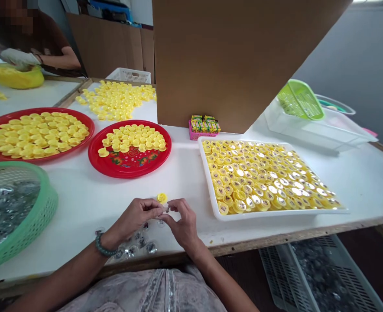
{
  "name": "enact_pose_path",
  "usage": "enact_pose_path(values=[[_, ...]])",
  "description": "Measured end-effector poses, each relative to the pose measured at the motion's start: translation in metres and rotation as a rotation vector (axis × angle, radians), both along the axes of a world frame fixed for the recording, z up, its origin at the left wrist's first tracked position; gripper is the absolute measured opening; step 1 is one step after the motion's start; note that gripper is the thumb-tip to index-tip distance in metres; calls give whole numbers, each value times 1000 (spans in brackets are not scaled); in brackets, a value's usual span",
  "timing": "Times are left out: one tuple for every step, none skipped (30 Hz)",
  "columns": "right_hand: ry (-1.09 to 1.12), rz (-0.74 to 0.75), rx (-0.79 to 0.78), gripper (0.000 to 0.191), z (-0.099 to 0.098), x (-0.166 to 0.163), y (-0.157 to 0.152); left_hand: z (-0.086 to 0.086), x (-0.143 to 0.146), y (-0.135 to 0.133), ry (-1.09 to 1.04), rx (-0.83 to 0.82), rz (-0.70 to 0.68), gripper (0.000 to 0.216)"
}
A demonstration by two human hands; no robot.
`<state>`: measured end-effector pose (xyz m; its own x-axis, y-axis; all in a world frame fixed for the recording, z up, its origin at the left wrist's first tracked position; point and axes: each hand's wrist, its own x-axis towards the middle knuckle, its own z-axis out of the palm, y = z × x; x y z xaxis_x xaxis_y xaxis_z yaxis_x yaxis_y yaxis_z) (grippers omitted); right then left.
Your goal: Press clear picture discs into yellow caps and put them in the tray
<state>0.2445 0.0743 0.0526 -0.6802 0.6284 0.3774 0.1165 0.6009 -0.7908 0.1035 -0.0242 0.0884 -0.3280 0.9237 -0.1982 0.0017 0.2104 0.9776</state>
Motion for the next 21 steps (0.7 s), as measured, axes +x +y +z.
enact_pose_path(values=[[-34,40,23,21,0,-1,0,-6,2,-2,-40,-8,29,23],[-72,85,43,23,1,-2,-1,-12,2,-5,-64,-21,55,22],[-106,136,61,24,2,-3,-2,-18,2,-7,-75,-36,71,21],[-134,191,79,26,3,-3,-2,-24,1,-10,-77,-51,72,20],[-158,250,96,27,6,-4,-3,-28,0,-12,-73,-62,63,19],[-181,304,111,27,8,-4,-3,-30,-2,-14,-67,-71,49,17],[-205,350,123,27,10,-5,-2,-31,-4,-16,-59,-79,33,15],[-226,377,132,26,11,-6,-1,-31,-7,-16,-48,-88,16,15],[-245,379,140,25,12,-8,1,-30,-10,-15,-31,-94,-3,15],[-262,357,145,25,12,-10,4,-29,-14,-13,-6,-91,-14,16],[-274,315,148,25,11,-13,7,-27,-19,-10,30,-81,-9,18],[-287,262,146,24,10,-16,10,-26,-24,-7,80,-66,11,19],[-302,205,142,23,8,-20,14,-26,-29,-2,142,-51,42,21],[-320,156,137,22,6,-24,17,-27,-34,3,205,-42,78,23],[-341,119,138,21,3,-28,20,-29,-39,7,262,-45,106,25],[-361,95,147,21,1,-32,23,-32,-43,12,307,-59,125,27],[-380,82,163,21,-1,-36,25,-36,-46,16,337,-78,126,28],[-401,78,183,21,-4,-39,26,-41,-48,20,344,-97,116,29],[-420,78,202,20,-6,-41,27,-46,-49,22,328,-113,101,30],[-438,84,217,19,-8,-43,28,-51,-48,24,297,-121,89,30],[-452,91,228,16,-9,-45,28,-57,-47,26,259,-120,84,30]])
